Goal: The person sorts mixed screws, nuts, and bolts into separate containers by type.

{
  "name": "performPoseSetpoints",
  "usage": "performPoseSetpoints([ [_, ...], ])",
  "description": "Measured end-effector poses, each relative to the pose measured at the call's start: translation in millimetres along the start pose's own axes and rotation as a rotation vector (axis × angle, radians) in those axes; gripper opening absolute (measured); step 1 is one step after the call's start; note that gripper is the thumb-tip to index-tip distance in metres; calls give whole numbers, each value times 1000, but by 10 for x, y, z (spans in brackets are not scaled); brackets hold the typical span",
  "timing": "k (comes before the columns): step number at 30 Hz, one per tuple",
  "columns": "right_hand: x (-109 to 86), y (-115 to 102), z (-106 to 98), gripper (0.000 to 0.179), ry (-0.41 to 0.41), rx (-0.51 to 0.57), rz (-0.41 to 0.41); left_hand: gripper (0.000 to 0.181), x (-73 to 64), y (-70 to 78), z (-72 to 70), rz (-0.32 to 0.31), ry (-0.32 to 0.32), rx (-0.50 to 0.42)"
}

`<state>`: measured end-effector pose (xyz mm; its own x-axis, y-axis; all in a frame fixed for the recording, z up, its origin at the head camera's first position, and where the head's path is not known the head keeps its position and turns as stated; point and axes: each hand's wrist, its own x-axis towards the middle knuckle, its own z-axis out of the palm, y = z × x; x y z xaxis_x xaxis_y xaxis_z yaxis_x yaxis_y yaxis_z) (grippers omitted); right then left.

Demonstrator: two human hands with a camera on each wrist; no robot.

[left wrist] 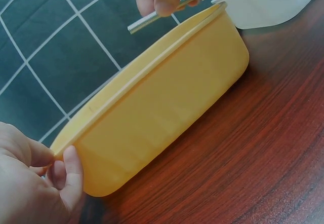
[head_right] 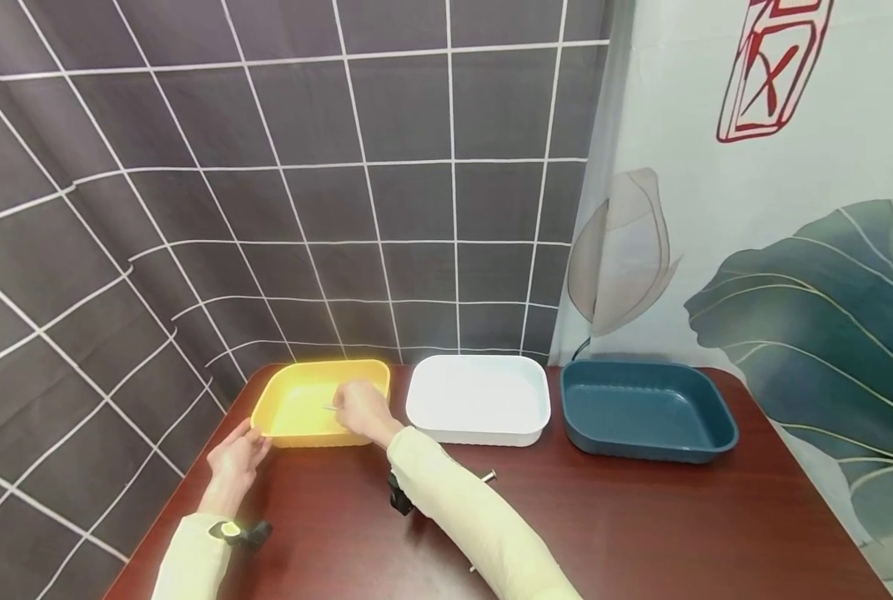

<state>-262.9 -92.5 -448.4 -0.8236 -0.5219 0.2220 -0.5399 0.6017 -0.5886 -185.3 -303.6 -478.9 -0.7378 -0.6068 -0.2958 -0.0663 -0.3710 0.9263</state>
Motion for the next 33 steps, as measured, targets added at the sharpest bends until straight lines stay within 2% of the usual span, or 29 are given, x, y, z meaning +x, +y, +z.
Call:
performPoseSetpoints([
  [7,-17,49,40,14,40,-60,-19,51,9,-69,7,12,-10,-1],
  [11,-29,67,2,15,58,-43,-9,52,13,-69,10,12,-8,-7],
  [15,-48,114,-101,14,90,17,-29,52,15,-41,9,3,1,-9],
  [19,-113,206,-258,10,127,96,-87,53,24,-3,14,-9,3,-12],
  [23,-261,298,-436,8,150,196,-143,53,25,28,22,-11,4,-15],
  [28,-500,379,-610,9,140,336,-142,52,23,29,4,-26,20,-3],
  [33,-678,464,-726,12,143,373,-139,52,13,6,5,-40,16,-6],
])
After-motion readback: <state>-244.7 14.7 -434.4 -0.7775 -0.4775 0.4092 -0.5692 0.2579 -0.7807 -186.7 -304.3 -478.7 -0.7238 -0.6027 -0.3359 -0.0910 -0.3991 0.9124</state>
